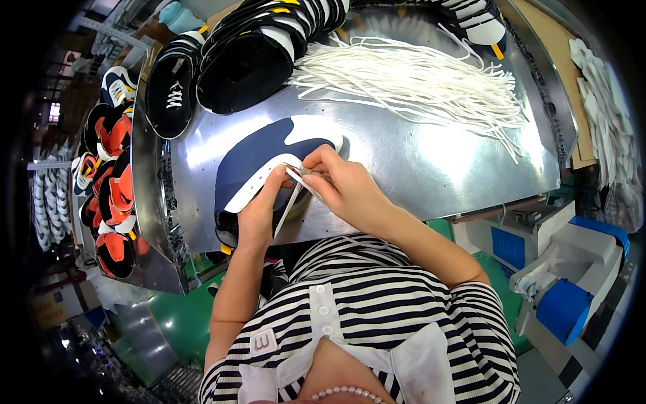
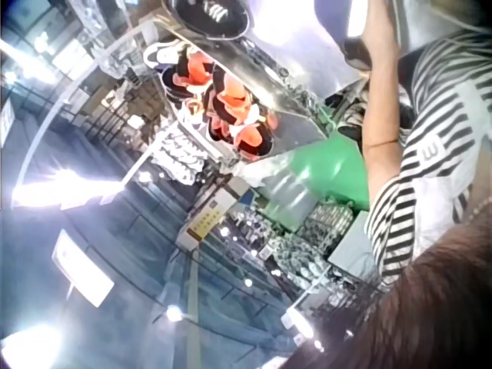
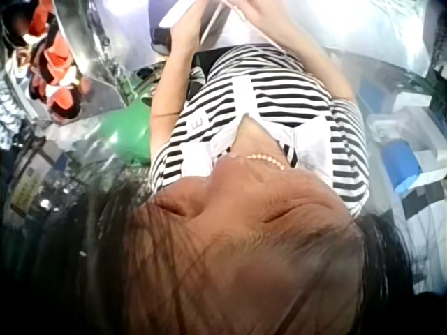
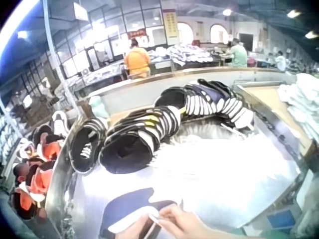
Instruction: The person inserts white laces into the eyelets of a shoe upper, threading them through sequentially and pulling the ends to even them out on the work surface.
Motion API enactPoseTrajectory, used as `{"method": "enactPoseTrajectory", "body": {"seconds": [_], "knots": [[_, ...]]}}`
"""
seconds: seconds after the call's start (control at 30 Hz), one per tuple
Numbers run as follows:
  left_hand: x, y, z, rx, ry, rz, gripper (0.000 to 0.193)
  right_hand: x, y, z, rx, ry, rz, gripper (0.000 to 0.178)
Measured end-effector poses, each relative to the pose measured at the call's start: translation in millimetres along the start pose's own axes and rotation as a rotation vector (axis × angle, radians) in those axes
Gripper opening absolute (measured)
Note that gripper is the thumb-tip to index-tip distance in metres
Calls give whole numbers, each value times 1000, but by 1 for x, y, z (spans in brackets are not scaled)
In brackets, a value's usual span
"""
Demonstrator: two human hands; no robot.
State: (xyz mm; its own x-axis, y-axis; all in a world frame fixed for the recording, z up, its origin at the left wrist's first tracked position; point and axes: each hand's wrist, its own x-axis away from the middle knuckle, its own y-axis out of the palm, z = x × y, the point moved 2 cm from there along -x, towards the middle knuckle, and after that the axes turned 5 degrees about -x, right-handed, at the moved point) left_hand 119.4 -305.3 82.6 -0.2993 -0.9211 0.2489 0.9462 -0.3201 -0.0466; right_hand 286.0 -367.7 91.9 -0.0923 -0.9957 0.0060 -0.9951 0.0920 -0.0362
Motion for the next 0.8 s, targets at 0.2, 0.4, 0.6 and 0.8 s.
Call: {"method": "enactPoseTrajectory", "body": {"seconds": [0.2,0.4,0.6,0.8], "knots": [[1,4,2,-91,129,-5,14,-1,-7,-2,-28,42,-18,13],[1,-6,3,-95,93,-4,15,-7,-1,-2,40,26,-84,13],[4,18,34,-842,840,40,18,-5,-15,5,94,56,-66,17],[-11,17,-58,-693,543,-133,37,-33,33,10,477,-14,-105,26]]}}
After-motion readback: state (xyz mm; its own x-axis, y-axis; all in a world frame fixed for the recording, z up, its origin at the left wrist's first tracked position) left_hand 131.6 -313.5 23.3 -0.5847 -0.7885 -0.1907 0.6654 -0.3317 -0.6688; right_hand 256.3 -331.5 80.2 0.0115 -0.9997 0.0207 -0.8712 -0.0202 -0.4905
